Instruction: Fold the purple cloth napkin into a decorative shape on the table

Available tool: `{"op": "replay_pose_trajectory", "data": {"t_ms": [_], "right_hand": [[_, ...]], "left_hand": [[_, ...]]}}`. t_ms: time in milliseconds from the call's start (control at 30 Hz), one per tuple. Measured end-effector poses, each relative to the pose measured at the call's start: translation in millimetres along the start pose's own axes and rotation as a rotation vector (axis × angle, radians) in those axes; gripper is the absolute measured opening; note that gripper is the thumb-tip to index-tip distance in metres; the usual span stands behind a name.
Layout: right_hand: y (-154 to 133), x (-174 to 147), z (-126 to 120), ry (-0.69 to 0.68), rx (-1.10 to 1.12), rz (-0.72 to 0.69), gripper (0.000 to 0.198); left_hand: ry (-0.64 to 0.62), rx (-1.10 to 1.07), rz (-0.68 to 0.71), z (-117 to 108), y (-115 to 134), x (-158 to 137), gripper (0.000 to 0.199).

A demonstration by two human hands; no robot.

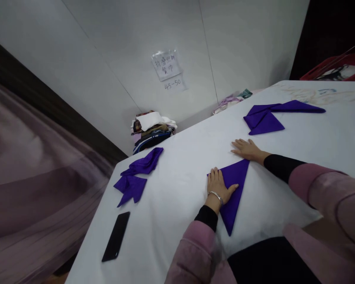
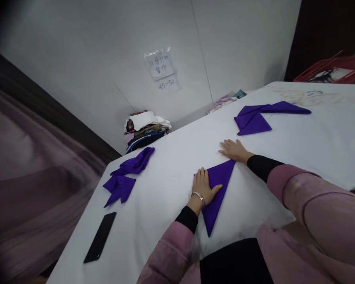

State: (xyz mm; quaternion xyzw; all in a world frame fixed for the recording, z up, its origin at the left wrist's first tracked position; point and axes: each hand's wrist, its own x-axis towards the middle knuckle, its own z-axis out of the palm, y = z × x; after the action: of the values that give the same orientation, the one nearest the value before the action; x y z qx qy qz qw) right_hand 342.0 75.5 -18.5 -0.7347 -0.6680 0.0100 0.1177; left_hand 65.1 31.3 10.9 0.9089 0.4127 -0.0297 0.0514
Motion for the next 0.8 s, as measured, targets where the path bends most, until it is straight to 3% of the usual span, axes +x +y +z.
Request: {"op": "replay_pose_trajectory", "data": {"t_ms": [133, 300, 400, 600, 800], "right_hand": [[0, -11, -12, 0.063, 0.065, 0.078, 0.066], [-32, -60, -17, 0.085, 0.143, -0.165, 0.063], [-32, -77, -18, 0.08, 0.211, -0.174, 0.06], [5, -52, -28, -0.134, 0.216, -0.073, 0.048], [-1, -27, -47, -0.35, 0.133, -0.037, 0.04]], "left_hand": [[-0.003, -0.006, 0.0, -1, 1, 0, 0.1], [0.001, -0.033, 0.001, -1, 1, 0, 0.102], [0.003, -0.043, 0.0, -1, 0, 1, 0.102], [-0.054, -0.017, -0.013, -6, 1, 3, 0.1], [-0.039, -0.033, -0.013, -7, 1, 3, 0.1]]}}
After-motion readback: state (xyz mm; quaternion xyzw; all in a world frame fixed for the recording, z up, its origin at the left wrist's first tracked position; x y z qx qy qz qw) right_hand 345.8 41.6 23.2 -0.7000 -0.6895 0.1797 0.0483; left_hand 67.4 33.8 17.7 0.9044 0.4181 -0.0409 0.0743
